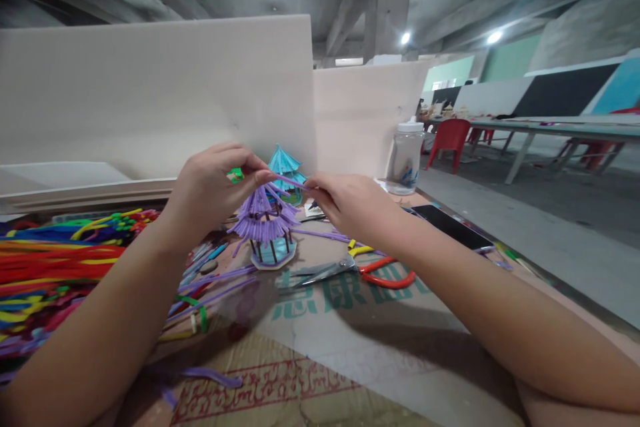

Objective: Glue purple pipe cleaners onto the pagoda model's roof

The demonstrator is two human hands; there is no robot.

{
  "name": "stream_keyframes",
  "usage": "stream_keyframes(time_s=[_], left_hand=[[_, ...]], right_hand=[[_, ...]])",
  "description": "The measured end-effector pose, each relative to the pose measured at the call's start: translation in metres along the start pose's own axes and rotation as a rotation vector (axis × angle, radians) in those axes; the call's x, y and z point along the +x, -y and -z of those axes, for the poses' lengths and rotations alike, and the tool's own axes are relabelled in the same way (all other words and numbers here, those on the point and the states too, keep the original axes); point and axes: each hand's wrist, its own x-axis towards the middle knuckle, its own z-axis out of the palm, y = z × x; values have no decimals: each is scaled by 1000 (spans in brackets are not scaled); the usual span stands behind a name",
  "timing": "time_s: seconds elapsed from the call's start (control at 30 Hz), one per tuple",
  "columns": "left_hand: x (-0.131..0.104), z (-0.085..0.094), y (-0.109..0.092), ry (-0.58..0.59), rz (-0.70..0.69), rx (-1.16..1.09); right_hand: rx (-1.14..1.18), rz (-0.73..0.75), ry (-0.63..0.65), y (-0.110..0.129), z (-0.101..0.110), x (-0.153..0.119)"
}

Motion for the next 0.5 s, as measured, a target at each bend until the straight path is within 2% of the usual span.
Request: stream_keyframes(time_s=[0.4,0.5], left_hand=[[0,3,0,-24,39,38],[0,3,1,-30,48,37]], right_hand=[[80,-76,-52,-11,2,3],[124,-88,-31,-13,2,3]])
